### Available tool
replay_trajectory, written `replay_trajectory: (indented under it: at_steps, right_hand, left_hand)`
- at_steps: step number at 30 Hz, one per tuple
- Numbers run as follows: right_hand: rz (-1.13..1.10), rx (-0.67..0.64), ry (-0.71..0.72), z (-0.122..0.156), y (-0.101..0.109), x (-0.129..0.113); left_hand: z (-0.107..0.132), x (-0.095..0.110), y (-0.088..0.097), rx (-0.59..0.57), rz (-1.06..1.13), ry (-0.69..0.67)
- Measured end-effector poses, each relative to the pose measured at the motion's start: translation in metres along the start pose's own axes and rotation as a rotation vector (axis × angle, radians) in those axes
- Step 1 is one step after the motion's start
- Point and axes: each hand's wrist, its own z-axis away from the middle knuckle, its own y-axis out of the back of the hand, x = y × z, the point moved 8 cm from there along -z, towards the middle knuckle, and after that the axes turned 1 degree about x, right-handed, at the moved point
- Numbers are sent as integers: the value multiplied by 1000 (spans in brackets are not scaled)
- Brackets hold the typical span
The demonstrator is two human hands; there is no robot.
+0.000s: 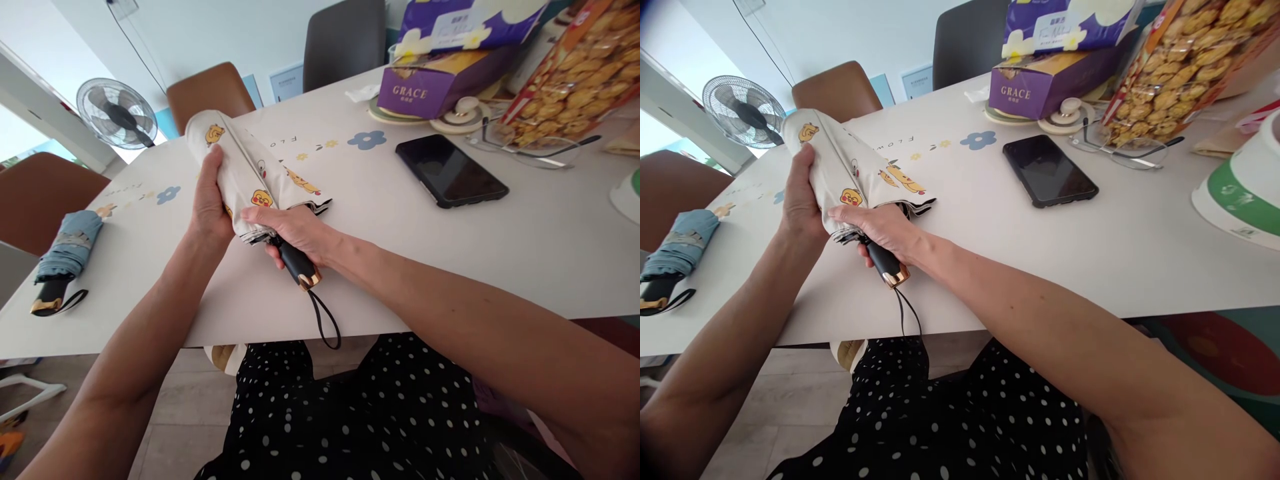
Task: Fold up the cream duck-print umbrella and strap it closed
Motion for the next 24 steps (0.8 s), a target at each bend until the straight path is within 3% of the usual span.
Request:
replay_trajectory:
  at_steps: [6,11,16,24]
  right_hand:
    - [33,-66,-7,2,-6,2]
    - [73,-78,-29,0,-5,8]
    - [124,-41,-79,0,-2,11]
    - [51,8,-71,4,-1,5]
  left_hand:
    - [-9,10,22,28,76,-60]
    - [-11,9,21,18,30,-59]
    - [-11,8,28,109,-60,-71]
    - [-12,5,27,106,-85,-27]
